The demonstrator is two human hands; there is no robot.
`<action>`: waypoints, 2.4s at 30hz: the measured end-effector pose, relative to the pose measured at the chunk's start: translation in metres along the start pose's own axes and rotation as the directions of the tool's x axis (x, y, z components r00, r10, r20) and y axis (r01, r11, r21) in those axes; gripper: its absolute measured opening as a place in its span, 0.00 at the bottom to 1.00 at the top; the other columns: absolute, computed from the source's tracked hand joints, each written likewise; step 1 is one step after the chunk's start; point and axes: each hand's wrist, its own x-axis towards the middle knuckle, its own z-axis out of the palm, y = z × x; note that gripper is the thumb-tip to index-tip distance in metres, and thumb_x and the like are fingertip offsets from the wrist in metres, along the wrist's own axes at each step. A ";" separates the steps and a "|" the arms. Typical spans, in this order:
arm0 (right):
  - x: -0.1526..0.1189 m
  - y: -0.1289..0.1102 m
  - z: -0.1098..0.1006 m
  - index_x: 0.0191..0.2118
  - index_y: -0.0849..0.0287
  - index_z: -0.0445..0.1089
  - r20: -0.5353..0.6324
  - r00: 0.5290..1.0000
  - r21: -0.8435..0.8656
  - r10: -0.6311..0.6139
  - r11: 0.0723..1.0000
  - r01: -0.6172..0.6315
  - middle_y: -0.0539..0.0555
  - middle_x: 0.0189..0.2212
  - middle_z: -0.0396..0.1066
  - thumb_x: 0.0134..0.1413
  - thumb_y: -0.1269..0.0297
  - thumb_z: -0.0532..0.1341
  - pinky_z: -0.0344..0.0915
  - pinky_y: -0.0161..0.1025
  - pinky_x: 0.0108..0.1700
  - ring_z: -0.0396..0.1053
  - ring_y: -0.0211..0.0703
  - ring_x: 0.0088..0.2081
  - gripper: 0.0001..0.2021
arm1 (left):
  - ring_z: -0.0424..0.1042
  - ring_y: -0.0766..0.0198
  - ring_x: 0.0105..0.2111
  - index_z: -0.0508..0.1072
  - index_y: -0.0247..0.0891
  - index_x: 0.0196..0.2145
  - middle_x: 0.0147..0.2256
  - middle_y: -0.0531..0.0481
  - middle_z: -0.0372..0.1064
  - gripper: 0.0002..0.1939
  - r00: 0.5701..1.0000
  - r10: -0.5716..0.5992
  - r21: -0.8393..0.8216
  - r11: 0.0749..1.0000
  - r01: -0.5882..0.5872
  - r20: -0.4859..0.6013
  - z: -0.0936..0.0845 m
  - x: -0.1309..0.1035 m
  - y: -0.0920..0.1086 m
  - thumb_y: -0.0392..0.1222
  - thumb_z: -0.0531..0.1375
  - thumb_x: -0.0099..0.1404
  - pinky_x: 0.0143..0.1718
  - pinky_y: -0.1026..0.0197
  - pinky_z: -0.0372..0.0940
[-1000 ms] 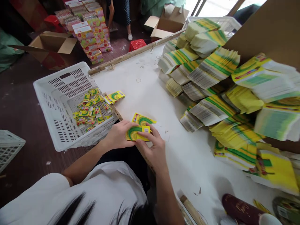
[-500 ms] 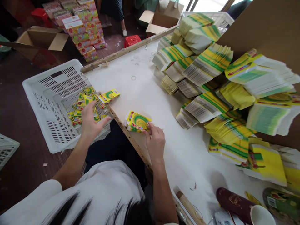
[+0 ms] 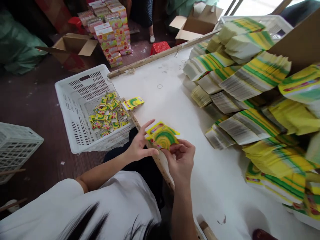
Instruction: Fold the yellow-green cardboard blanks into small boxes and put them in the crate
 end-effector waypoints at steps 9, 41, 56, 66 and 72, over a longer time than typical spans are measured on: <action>-0.020 -0.022 0.027 0.59 0.48 0.66 0.369 0.929 0.244 -0.035 0.968 -0.061 0.51 0.38 0.71 0.48 0.55 0.74 0.71 0.42 0.46 0.70 0.42 0.40 0.33 | 0.66 0.67 0.30 0.70 0.40 0.35 0.28 0.54 0.61 0.23 0.948 -0.080 -0.433 0.899 -0.064 -0.307 0.028 0.014 0.015 0.61 0.68 0.57 0.38 0.63 0.66; -0.014 -0.016 0.011 0.61 0.49 0.67 0.251 0.945 0.256 0.210 0.927 -0.274 0.58 0.57 0.72 0.60 0.51 0.64 0.66 0.59 0.61 0.70 0.55 0.58 0.25 | 0.73 0.49 0.51 0.58 0.40 0.60 0.53 0.39 0.68 0.33 0.891 0.060 0.677 0.628 -0.385 0.451 0.001 -0.012 0.009 0.41 0.63 0.59 0.48 0.51 0.71; -0.011 -0.010 -0.005 0.67 0.44 0.60 0.205 0.943 -0.251 -0.262 0.917 0.310 0.55 0.68 0.58 0.64 0.66 0.61 0.63 0.58 0.65 0.59 0.54 0.67 0.28 | 0.68 0.44 0.55 0.64 0.41 0.53 0.52 0.39 0.68 0.30 0.970 -0.021 0.825 0.531 -0.194 0.242 -0.012 0.000 0.012 0.48 0.69 0.56 0.57 0.41 0.63; -0.004 -0.022 -0.021 0.50 0.46 0.77 0.481 0.844 -0.296 -0.236 0.863 0.410 0.55 0.68 0.57 0.60 0.64 0.65 0.71 0.51 0.58 0.63 0.56 0.65 0.13 | 0.75 0.50 0.48 0.71 0.40 0.52 0.46 0.43 0.75 0.28 0.944 0.025 0.780 0.556 -0.286 0.328 -0.024 -0.003 0.021 0.51 0.68 0.56 0.53 0.50 0.68; -0.015 -0.020 0.011 0.52 0.51 0.74 0.230 0.951 -0.310 -0.205 0.911 0.271 0.59 0.63 0.64 0.60 0.61 0.65 0.64 0.58 0.64 0.60 0.56 0.66 0.15 | 0.75 0.48 0.47 0.71 0.38 0.51 0.46 0.41 0.75 0.25 0.949 0.030 0.840 0.457 -0.291 0.313 -0.024 -0.003 0.028 0.45 0.67 0.56 0.52 0.47 0.69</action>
